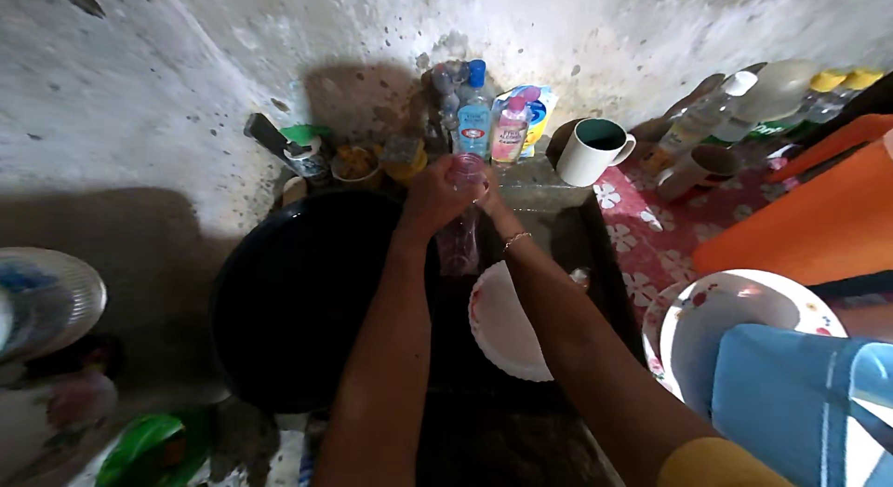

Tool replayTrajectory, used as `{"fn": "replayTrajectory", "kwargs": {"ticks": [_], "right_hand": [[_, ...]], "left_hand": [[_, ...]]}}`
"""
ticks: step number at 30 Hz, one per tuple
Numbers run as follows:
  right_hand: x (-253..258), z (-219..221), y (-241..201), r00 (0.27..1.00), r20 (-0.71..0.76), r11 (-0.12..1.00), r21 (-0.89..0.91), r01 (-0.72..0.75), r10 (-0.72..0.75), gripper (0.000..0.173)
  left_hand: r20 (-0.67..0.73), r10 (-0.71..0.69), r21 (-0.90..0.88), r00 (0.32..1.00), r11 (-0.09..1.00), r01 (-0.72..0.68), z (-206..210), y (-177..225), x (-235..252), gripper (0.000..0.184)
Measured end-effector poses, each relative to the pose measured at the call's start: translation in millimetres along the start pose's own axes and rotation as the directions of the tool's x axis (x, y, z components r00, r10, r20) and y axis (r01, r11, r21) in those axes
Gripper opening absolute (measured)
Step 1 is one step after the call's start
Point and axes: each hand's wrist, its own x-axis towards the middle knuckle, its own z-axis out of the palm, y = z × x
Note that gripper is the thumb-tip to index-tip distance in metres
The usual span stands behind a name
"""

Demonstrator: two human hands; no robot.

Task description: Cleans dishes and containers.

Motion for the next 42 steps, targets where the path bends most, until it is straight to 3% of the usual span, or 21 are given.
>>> {"fn": "replayTrajectory", "kwargs": {"ticks": [5,10,14,18,23,27,31,39,42], "right_hand": [[-0.6,-1.8,3.9,0.950,-0.035,0.911,0.297,-0.286,0.310,0.035],[3.4,5.4,20.7,0.815,0.171,0.508,0.706,-0.493,0.554,0.030],[0.2,10.8,20.1,0.768,0.260,0.284,0.822,-0.494,0.585,0.019],[-1.3,17.5,23.6,0.745,0.248,0.255,0.834,-0.490,0.619,0.020],[-5.1,13.2,20.9,0.707,0.319,0.115,0.863,-0.492,0.632,0.011],[-6.9,12.1,25.5,0.749,0.337,-0.029,0.919,-0.392,0.571,0.013],[-8.4,11.3,28.9,0.784,0.330,-0.079,0.937,-0.341,0.526,0.021],[-2.8,19.3,32.8,0.845,0.327,0.102,0.909,-0.403,0.423,0.013],[-4.1,20.6,30.3,0.847,0.298,0.108,0.919,-0.379,0.440,0.015]], "left_hand": [[-0.047,-0.081,-0.059,0.996,0.995,0.078,-1.4,-1.1,5.1,0.056],[-0.041,-0.124,-0.095,0.991,0.988,0.120,-0.7,-3.1,8.4,0.055],[-0.035,-0.134,-0.034,0.990,0.991,0.132,-1.6,-1.1,8.3,0.054],[-0.045,-0.145,-0.026,0.988,0.989,0.144,-0.8,-0.9,8.3,0.055],[-0.049,-0.148,-0.042,0.988,0.988,0.146,0.1,-3.0,8.9,0.055],[-0.052,-0.149,-0.027,0.987,0.989,0.148,0.4,-3.6,9.5,0.056],[-0.063,-0.139,-0.011,0.988,0.990,0.139,1.5,-3.3,10.1,0.055],[-0.053,-0.158,-0.026,0.986,0.987,0.157,0.9,-3.8,9.4,0.055],[-0.049,-0.161,-0.025,0.986,0.987,0.160,0.8,-4.5,9.7,0.055]]}}
